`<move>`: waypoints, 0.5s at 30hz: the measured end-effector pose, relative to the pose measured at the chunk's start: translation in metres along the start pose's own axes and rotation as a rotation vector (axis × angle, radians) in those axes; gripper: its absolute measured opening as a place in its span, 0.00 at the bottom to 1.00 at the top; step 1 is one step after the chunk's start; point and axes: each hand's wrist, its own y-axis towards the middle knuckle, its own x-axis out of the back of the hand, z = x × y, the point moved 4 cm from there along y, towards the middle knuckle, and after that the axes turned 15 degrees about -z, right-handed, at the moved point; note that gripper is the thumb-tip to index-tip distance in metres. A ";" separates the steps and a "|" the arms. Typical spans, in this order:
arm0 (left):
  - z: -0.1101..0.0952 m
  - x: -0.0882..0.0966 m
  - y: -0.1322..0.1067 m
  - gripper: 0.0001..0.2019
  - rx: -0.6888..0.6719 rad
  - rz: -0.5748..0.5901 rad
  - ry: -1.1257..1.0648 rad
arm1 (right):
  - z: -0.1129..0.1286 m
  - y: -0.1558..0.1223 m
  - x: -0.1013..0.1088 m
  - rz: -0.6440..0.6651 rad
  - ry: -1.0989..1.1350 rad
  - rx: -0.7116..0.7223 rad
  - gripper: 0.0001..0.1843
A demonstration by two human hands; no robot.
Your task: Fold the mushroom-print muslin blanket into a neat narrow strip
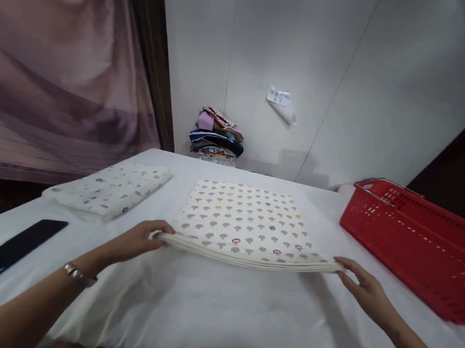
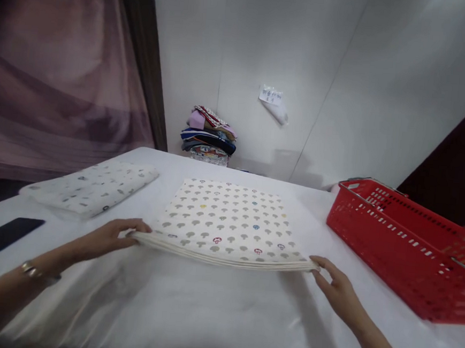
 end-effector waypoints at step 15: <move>0.041 0.001 0.192 0.14 0.382 -0.171 -0.481 | -0.007 0.189 -0.064 -0.177 0.470 -0.271 0.27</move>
